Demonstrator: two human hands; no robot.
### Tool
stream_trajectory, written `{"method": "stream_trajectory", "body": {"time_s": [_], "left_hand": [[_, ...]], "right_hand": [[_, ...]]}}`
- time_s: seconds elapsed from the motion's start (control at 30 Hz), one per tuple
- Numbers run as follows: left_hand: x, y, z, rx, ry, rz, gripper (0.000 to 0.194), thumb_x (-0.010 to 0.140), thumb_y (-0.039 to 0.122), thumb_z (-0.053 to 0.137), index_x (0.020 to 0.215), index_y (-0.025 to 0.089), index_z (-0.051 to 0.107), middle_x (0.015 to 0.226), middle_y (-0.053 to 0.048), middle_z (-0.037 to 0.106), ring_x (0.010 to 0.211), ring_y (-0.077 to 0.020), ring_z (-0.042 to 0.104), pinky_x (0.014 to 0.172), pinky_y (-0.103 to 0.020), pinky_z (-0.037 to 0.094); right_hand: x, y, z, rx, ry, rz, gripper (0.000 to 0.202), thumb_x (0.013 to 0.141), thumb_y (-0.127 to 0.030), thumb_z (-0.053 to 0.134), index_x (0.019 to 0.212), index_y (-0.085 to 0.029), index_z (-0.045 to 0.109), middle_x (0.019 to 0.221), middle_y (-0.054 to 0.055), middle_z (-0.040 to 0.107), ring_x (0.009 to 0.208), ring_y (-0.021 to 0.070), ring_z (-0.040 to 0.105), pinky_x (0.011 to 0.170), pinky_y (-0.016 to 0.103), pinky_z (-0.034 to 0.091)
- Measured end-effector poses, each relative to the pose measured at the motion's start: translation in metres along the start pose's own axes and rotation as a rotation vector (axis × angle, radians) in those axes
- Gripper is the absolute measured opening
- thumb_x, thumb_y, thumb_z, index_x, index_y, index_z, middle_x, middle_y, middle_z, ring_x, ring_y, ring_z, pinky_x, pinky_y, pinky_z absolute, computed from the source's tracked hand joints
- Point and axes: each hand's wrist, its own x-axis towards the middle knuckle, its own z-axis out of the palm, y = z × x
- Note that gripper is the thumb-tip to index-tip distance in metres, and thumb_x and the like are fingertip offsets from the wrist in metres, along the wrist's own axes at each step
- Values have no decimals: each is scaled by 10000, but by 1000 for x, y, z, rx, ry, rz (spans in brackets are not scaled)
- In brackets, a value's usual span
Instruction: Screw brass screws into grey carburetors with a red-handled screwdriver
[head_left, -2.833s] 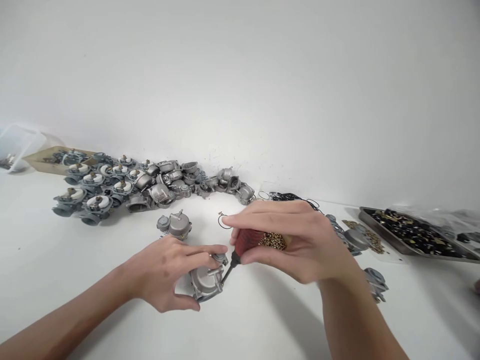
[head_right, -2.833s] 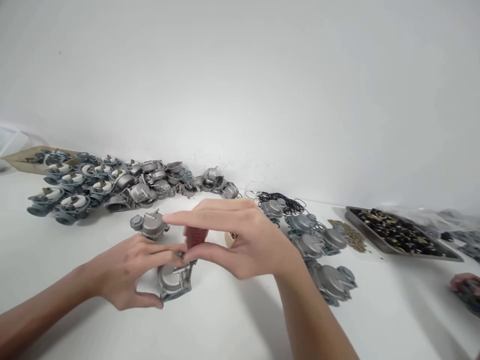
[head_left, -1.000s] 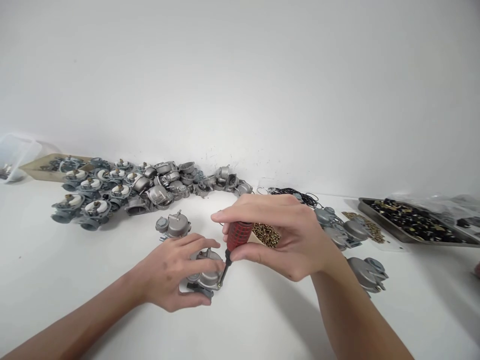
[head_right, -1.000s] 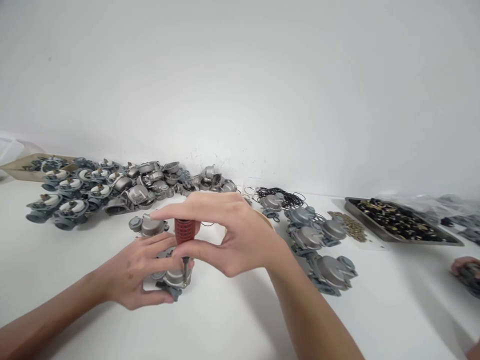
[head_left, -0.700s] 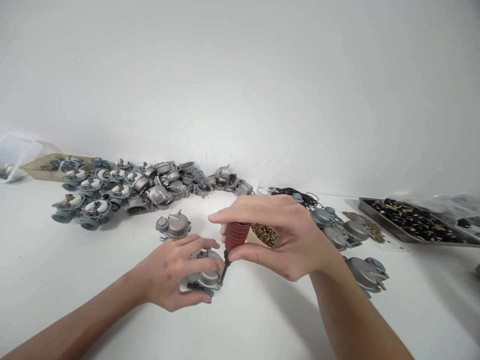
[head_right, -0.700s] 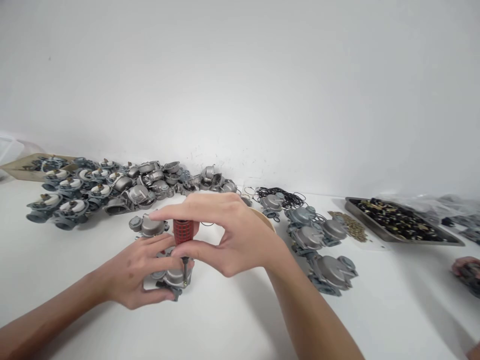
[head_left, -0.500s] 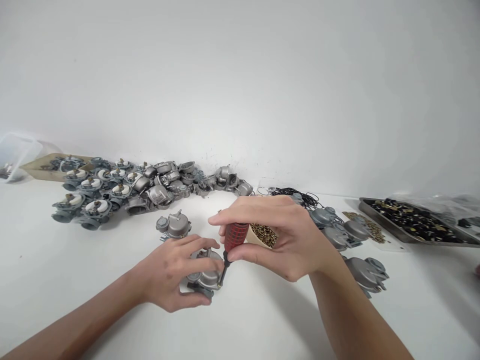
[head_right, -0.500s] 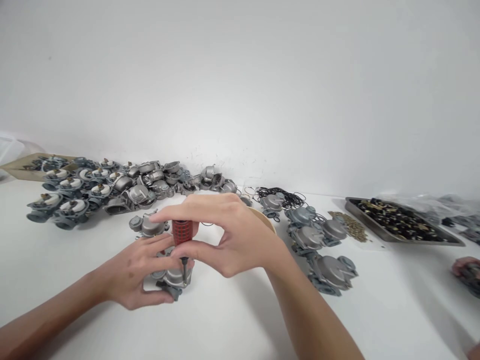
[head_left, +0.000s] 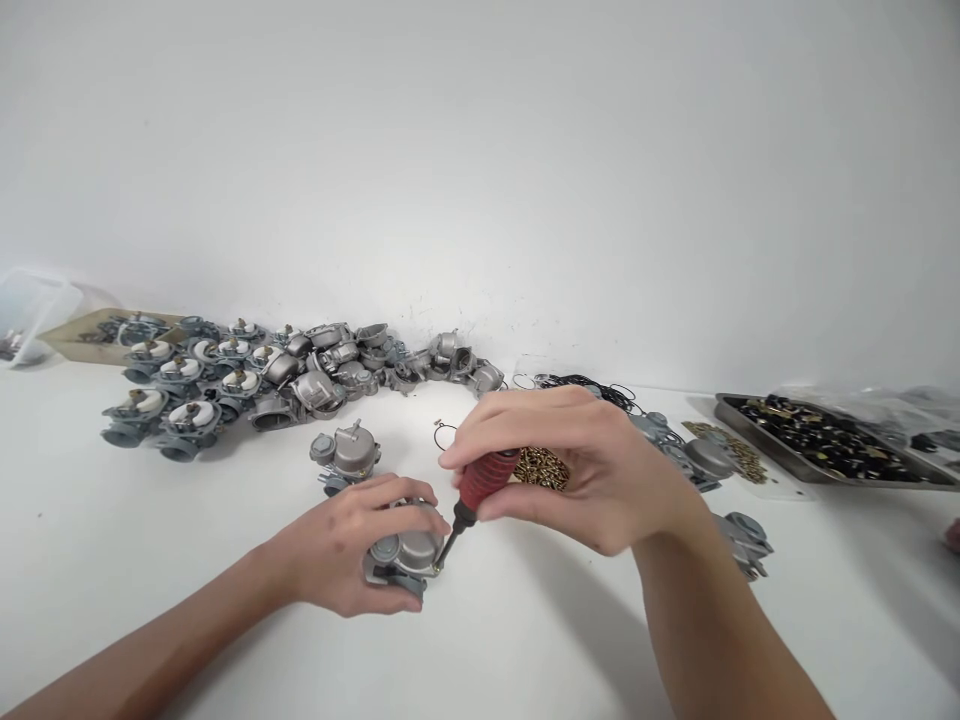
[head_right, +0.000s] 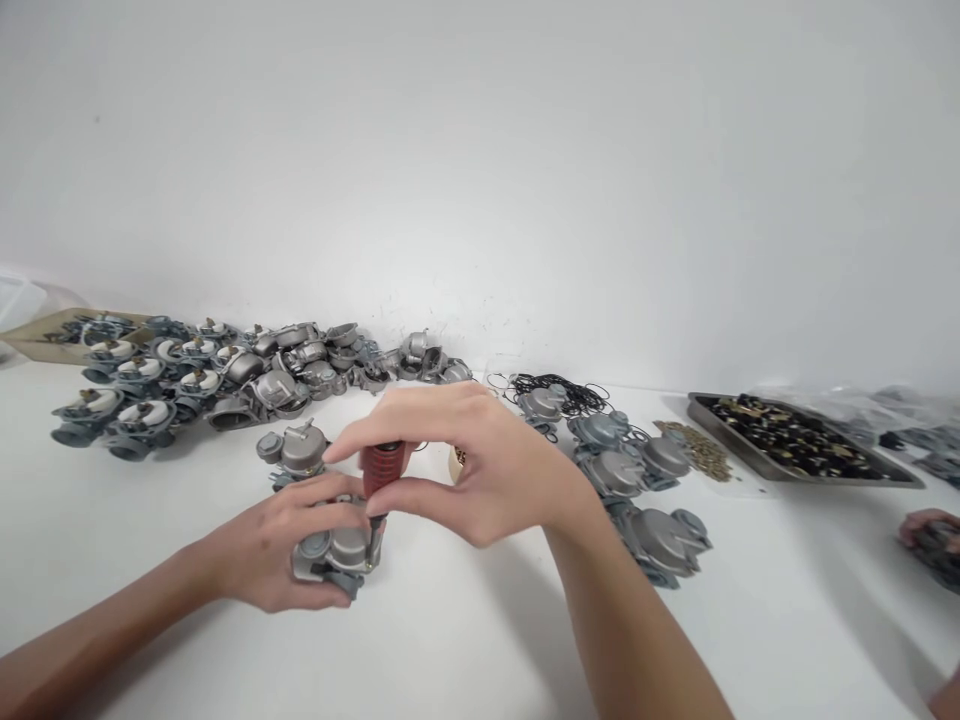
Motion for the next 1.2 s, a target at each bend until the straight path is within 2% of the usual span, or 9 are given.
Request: {"method": "stream_trajectory", "body": {"time_s": [0.07,0.2,0.3,0.37,0.5,0.63,0.83,1.03,1.2], "left_hand": [[1,0,1,-13,14,-6,522,809,342,841,1272,260,613,1270,-90,657,1048,-250,667,929,-350,537],[3,1,3,-36,22,-24,480,778,332,860,1197,255,640,1222,-74,681,1003,-243,665,890,-341,532],[3,1,4,-35,32,-26,491,775,332,862,1204,256,636,1189,-63,692,1000,-240,662,882,-334,528],[3,1,4,-28,48,-18,510,783,327,853,1232,255,622,1203,-67,688,989,-235,665,882,-335,528],[4,3,7,1,73,-20,515,775,336,852,1220,256,606,1211,-72,675,1003,-245,665,876,-337,533],[5,7,12,86,123,-40,522,766,317,837,1217,240,586,1155,-75,668,944,-241,650,842,-351,541],[4,10,17,127,128,-89,480,776,308,799,1197,232,581,1162,-91,659,979,-268,656,868,-394,555],[3,10,19,146,138,-94,507,774,293,807,1218,242,568,1182,-101,658,1001,-284,663,883,-420,563],[4,10,20,175,159,-100,500,774,265,780,1225,247,564,1193,-106,654,1001,-282,678,861,-408,578]], "right_hand": [[1,1,1,-107,51,-18,267,904,-244,779,1146,-155,711,858,42,747,860,141,691,791,273,584],[1,0,2,-84,-23,15,312,986,-187,611,1293,-157,653,1156,126,741,974,168,717,865,335,605],[0,0,5,-95,39,-19,245,971,-181,670,1215,-172,693,930,52,761,763,113,702,738,251,593],[0,-1,7,-179,86,-31,243,933,-226,741,1170,-182,713,847,24,739,762,117,688,726,243,580],[1,-4,7,-157,26,-31,328,1006,-181,567,1326,-165,639,900,49,747,969,170,703,877,336,592],[1,-4,3,-276,50,12,191,976,-202,661,1161,-180,702,846,18,718,720,103,641,666,233,543],[-4,-5,-7,-211,-43,47,346,977,-130,514,1299,-173,632,883,52,722,872,165,657,765,313,554],[-7,-13,-13,-350,-46,190,26,959,-166,642,948,-186,655,816,-1,684,703,95,584,602,206,456],[-7,-11,-10,-405,-6,172,162,942,-300,723,868,-184,637,757,-23,673,596,69,530,550,199,411]]}}
